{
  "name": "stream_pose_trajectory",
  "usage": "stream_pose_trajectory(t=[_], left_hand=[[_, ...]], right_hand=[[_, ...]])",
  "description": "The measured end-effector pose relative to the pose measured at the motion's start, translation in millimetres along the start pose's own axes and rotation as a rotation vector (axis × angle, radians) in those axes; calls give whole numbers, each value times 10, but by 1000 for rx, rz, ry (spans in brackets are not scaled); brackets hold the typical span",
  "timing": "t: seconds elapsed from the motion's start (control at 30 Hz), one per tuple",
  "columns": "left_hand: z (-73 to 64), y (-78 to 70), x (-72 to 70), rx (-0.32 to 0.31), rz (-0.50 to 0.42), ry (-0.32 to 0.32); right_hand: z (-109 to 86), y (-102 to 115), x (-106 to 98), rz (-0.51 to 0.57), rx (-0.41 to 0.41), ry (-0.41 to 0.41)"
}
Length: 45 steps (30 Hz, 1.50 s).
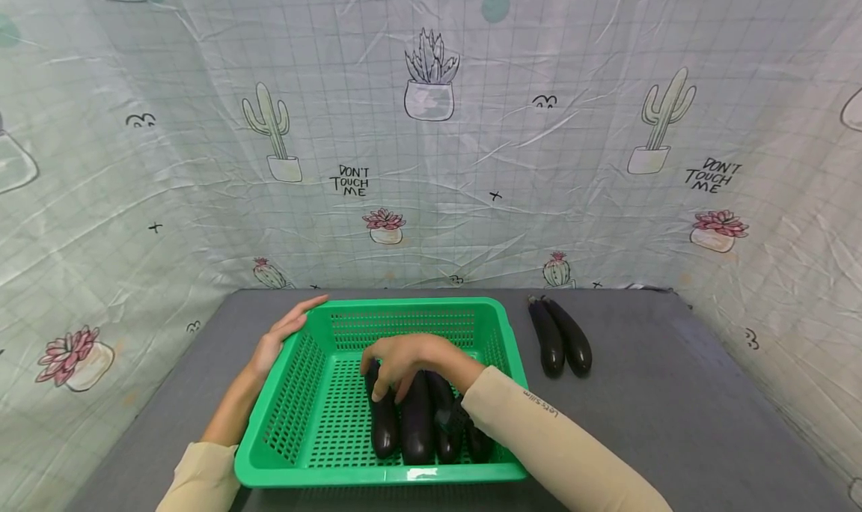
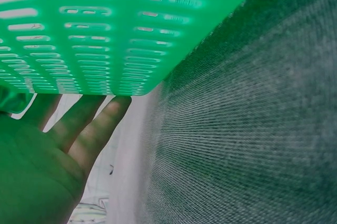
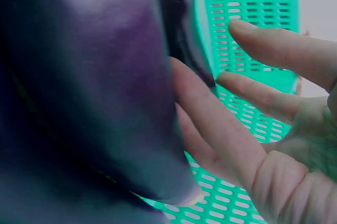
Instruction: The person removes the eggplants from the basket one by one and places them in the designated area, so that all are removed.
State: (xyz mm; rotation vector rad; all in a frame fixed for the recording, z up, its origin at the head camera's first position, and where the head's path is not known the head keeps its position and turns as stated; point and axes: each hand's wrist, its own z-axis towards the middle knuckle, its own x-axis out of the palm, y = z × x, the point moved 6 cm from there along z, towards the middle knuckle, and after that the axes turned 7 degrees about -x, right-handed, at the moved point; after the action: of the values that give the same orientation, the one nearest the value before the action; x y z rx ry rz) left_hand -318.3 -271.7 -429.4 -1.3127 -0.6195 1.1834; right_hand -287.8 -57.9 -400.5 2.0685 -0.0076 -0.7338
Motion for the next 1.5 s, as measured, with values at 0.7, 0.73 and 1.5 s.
stream_pose_trajectory(t=[0.7, 0.73, 1.5], left_hand=[[-5, 51, -16, -35, -98, 46], [-6, 53, -16, -36, -99, 46], [24, 44, -18, -52, 14, -15]], right_hand=[[172, -79, 160, -18, -65, -25], [173, -81, 164, -17, -67, -24], [144, -2, 66, 49, -198, -95]])
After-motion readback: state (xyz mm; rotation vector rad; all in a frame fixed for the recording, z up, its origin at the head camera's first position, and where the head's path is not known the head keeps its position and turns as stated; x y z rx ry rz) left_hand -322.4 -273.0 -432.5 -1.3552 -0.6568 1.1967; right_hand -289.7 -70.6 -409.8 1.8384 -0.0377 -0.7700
